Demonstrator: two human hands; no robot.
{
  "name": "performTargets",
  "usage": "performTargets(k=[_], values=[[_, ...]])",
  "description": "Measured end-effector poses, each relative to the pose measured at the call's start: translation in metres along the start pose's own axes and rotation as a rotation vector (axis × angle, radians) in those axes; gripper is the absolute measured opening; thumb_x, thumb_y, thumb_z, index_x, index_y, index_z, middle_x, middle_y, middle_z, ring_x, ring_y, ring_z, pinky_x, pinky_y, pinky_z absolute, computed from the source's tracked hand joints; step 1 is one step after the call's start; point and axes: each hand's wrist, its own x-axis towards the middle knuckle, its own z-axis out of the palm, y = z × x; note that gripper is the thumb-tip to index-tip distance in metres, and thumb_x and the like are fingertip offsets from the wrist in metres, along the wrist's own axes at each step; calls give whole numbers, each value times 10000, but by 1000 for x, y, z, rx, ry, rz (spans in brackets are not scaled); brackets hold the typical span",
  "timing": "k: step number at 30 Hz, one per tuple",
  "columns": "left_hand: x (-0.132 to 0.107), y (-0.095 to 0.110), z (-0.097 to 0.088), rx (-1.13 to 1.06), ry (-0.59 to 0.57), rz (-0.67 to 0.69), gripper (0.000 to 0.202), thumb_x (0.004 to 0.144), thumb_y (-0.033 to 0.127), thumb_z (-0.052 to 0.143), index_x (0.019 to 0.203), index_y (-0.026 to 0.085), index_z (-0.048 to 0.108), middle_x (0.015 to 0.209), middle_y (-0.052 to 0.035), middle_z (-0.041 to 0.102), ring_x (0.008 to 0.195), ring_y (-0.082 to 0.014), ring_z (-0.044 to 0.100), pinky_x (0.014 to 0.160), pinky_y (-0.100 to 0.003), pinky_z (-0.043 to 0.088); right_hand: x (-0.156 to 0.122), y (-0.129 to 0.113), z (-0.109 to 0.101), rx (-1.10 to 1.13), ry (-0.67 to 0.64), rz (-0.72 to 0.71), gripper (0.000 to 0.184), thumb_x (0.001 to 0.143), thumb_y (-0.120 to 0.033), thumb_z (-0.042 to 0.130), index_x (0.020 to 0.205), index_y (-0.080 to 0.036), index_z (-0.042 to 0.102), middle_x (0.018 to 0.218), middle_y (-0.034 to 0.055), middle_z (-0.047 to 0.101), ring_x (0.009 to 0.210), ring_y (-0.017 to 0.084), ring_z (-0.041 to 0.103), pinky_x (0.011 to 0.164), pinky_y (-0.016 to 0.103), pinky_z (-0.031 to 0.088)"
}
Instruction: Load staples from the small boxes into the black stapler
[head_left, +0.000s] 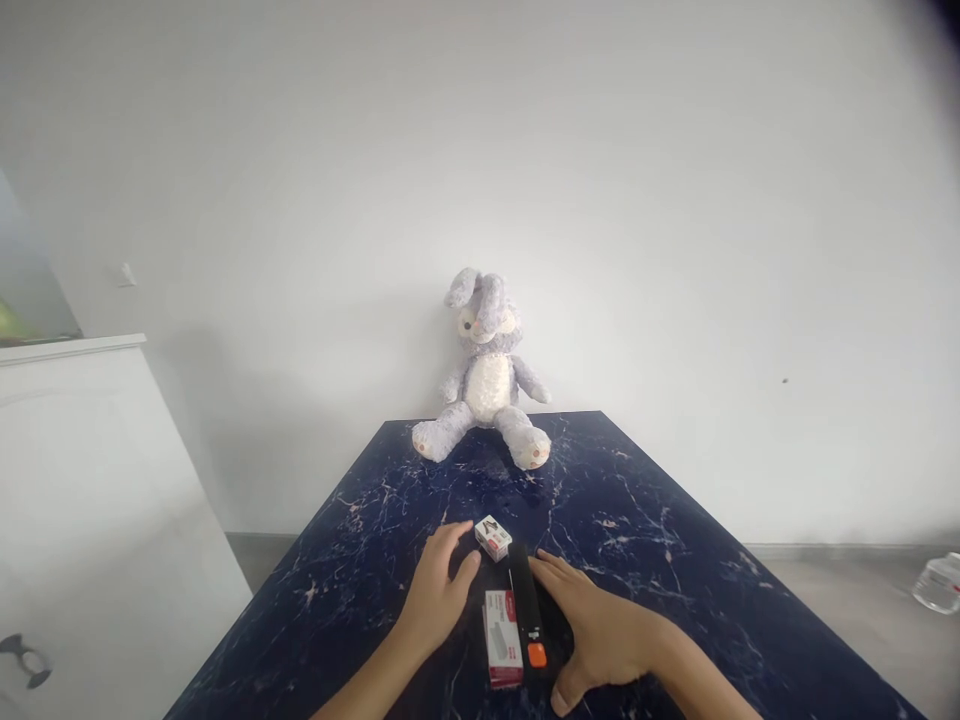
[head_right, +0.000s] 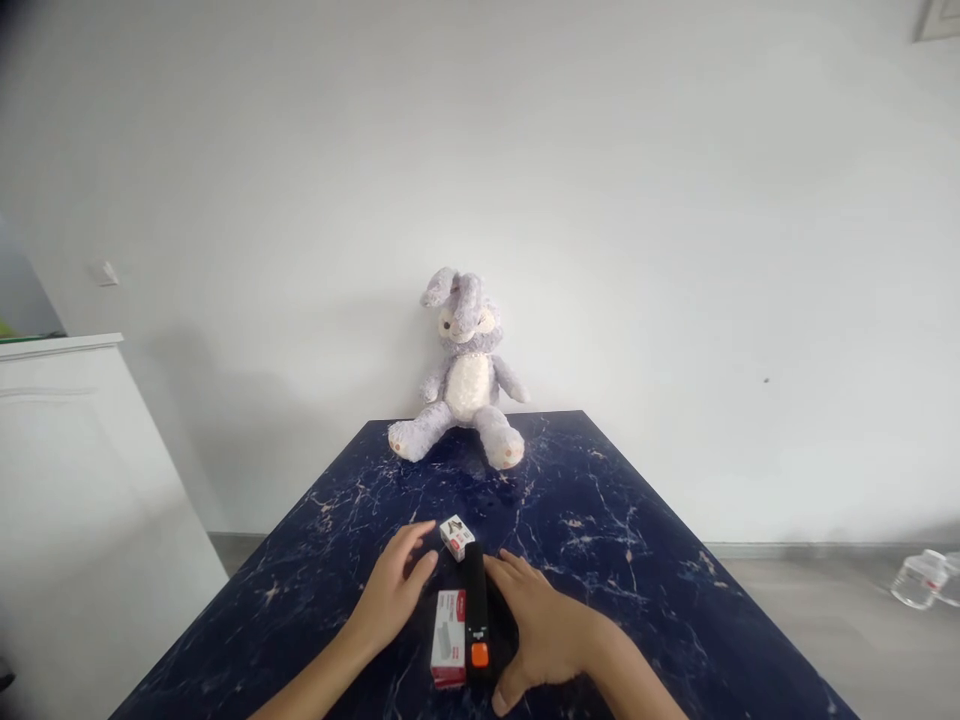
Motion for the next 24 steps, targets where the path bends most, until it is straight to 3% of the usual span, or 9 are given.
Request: performTargets(k=[4, 7, 12, 16, 21, 24], values=[[41, -4, 19, 148, -75, 141, 478, 841, 412, 650, 1285, 238, 623, 1294, -87, 599, 1233, -291, 509, 1108, -446, 352, 3, 5, 3, -17, 11, 10, 1364, 457, -458, 872, 1574, -188, 137, 1627, 146, 140, 1486, 419, 53, 1206, 547, 112], [52, -5, 21, 173, -131, 165, 407, 776, 315, 700, 1174, 232, 692, 1177, -71, 665, 1123, -274, 566, 1041, -418, 413, 5, 8, 5, -13, 17, -6, 1363, 443, -452, 872, 1573, -201, 152, 1625, 135, 158, 1486, 417, 55, 1207, 549, 101], [38, 2, 7, 72, -275, 209, 320, 933, 410, 540, 1173, 267, 696, 1231, -41, 668, 1168, -237, 567, 1080, -390, 381, 5, 10, 6, 0, 5, 21, 1374, 445, -463, 869, 1573, -182, 136, 1633, 133, 115, 1491, 405, 34, 1210, 549, 85], [20, 10, 3, 0, -344, 123, 391, 990, 452, 426, 1299, 307, 618, 1286, -32, 640, 1211, -233, 554, 1112, -410, 360, 4, 10, 6, 29, 0, 23, 1367, 461, -461, 864, 1575, -194, 118, 1637, 121, 90, 1492, 402, -5, 1208, 561, 72], [3, 11, -7, -120, -354, 24, 483, 992, 487, 403, 1446, 331, 463, 1543, -13, 405, 1421, -250, 351, 1195, -434, 246, 3, 7, 6, 9, 8, 18, 1336, 466, -450, 855, 1573, -198, 150, 1635, 117, 116, 1494, 392, -28, 1205, 577, 51], [-9, 5, -24, -147, -454, 14, 695, 922, 525, 542, 1536, 334, 279, 1607, -36, 285, 1457, -285, 291, 1191, -481, 241, 0, 2, 7, -7, 26, 24, 1317, 475, -445, 847, 1568, -158, 169, 1627, 146, 132, 1496, 390, 11, 1209, 563, 73]])
